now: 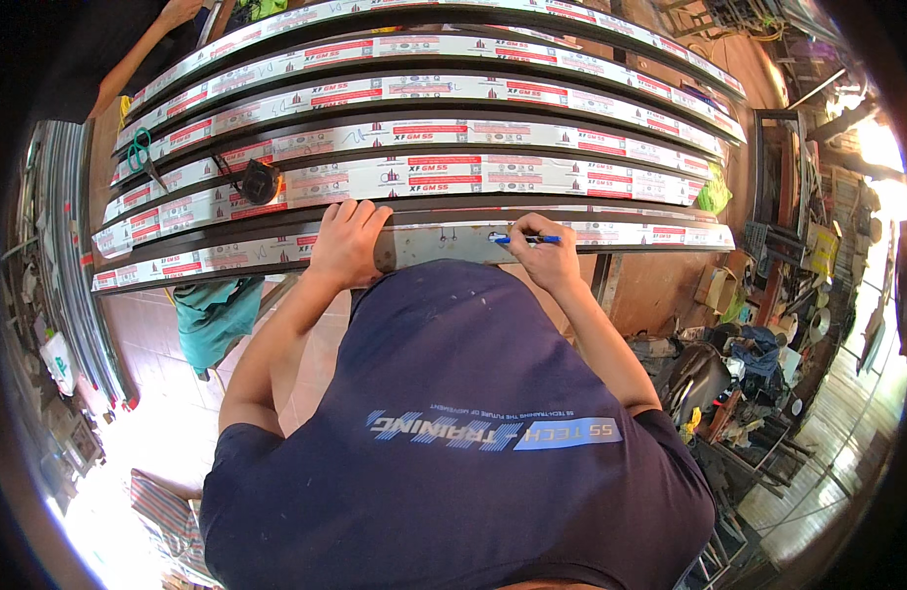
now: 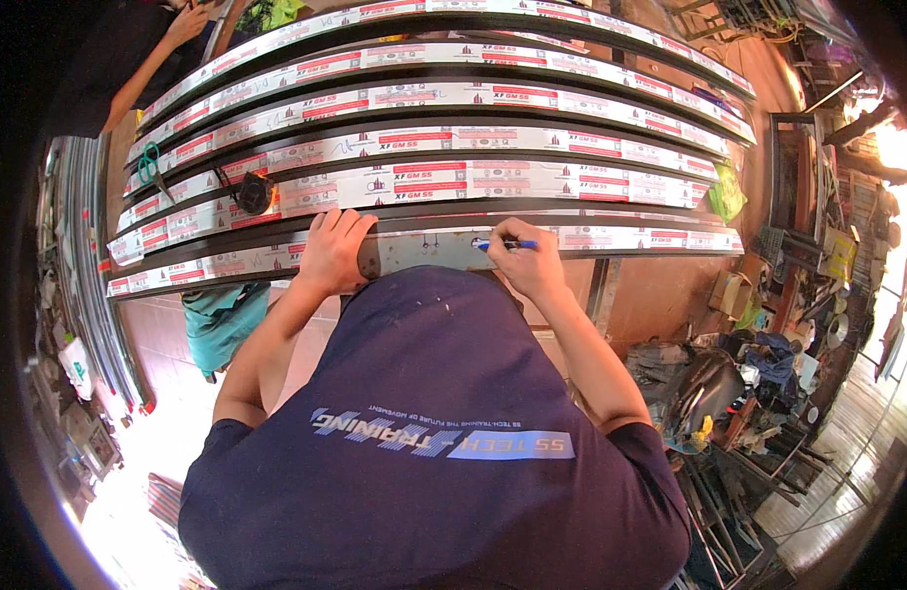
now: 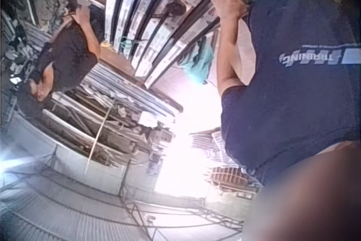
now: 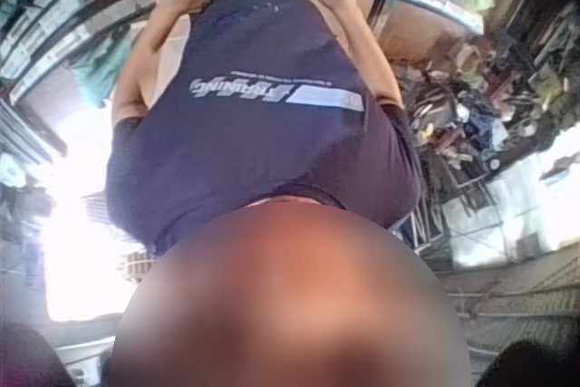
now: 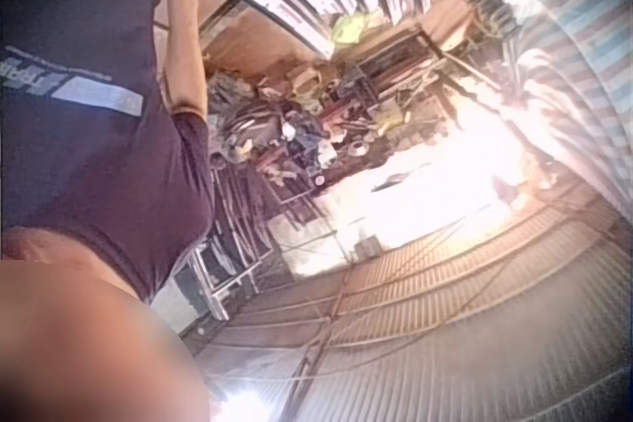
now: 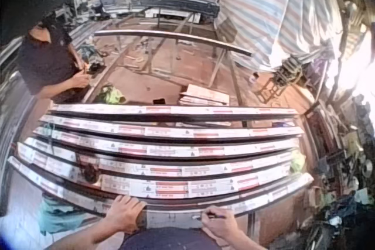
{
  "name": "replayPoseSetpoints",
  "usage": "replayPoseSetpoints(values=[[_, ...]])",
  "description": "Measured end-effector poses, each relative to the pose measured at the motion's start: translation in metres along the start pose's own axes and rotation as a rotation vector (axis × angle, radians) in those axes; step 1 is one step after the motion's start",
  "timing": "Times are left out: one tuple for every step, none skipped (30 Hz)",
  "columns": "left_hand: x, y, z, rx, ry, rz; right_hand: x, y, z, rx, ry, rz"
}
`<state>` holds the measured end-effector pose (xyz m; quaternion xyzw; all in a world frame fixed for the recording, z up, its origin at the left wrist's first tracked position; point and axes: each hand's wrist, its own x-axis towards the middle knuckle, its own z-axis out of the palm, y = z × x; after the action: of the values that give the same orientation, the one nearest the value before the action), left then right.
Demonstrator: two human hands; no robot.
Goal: The person measures and marks multiple long metal profiles laid on a workbench using a tape measure and a pen. They repeatedly position the tape measure, mark points along the profiles, and adjust the profiles as needed. Another person is visible in the background working separately.
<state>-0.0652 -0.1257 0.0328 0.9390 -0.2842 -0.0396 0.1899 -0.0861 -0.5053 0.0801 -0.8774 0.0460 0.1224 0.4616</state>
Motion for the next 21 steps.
replayPoseSetpoints(values=[[0.000,0.000,0.000,-0.003,0.002,0.000,0.001,-0.001,0.001,-0.017,0.000,-0.014],[0.000,0.000,0.001,-0.005,0.004,0.000,0.002,-0.001,0.002,-0.038,-0.006,-0.017],[0.000,0.000,0.000,-0.005,-0.005,-0.005,0.004,-0.002,0.001,-0.052,-0.011,-0.028],[0.000,0.000,0.000,-0.006,-0.015,-0.011,0.006,-0.002,0.000,-0.070,-0.024,-0.028],[0.000,0.001,0.000,-0.006,-0.026,-0.017,0.006,-0.002,-0.001,-0.087,-0.038,-0.026],[0.000,0.001,0.000,-0.010,-0.025,-0.019,0.007,-0.002,-0.001,-0.081,-0.051,-0.021],[0.000,0.001,0.000,-0.012,-0.024,-0.021,0.008,-0.002,-0.001,-0.075,-0.064,-0.016],[0.000,0.001,0.000,-0.015,-0.023,-0.022,0.008,-0.003,-0.001,-0.067,-0.071,-0.018],[0.000,0.001,0.000,-0.014,-0.025,-0.020,0.009,-0.003,0.000,-0.048,-0.067,-0.028],[0.000,0.001,0.000,-0.013,-0.026,-0.018,0.009,-0.003,0.001,-0.027,-0.058,-0.047],[0.000,0.000,0.000,-0.011,-0.025,-0.016,0.009,-0.004,0.001,-0.005,-0.052,-0.066],[0.000,0.000,0.001,-0.006,-0.018,-0.011,0.009,-0.004,0.001,-0.003,-0.039,-0.083],[0.000,0.000,0.000,-0.002,-0.013,-0.006,0.008,-0.004,0.001,0.002,-0.030,-0.098],[-0.001,-0.001,0.000,0.003,-0.007,-0.002,0.007,-0.004,0.000,0.007,-0.022,-0.106],[0.000,-0.001,0.000,0.004,-0.009,-0.001,0.005,-0.004,-0.002,0.002,-0.027,-0.100],[0.000,-0.001,0.000,0.003,-0.011,0.000,0.003,-0.003,-0.004,-0.004,-0.032,-0.084],[0.000,-0.001,0.000,0.002,-0.014,0.002,0.002,-0.001,-0.006,-0.004,-0.032,-0.077],[0.000,-0.001,0.000,-0.001,-0.011,-0.002,0.002,0.001,-0.007,0.004,-0.031,-0.062],[0.000,0.000,0.000,-0.005,-0.010,-0.005,0.001,0.004,-0.007,0.019,-0.024,-0.055],[0.000,0.000,0.000,-0.009,-0.010,-0.006,0.000,0.007,-0.008,0.046,-0.018,-0.052],[0.000,0.000,0.000,-0.010,-0.012,-0.006,0.000,0.010,-0.008,0.020,0.031,-0.049]])
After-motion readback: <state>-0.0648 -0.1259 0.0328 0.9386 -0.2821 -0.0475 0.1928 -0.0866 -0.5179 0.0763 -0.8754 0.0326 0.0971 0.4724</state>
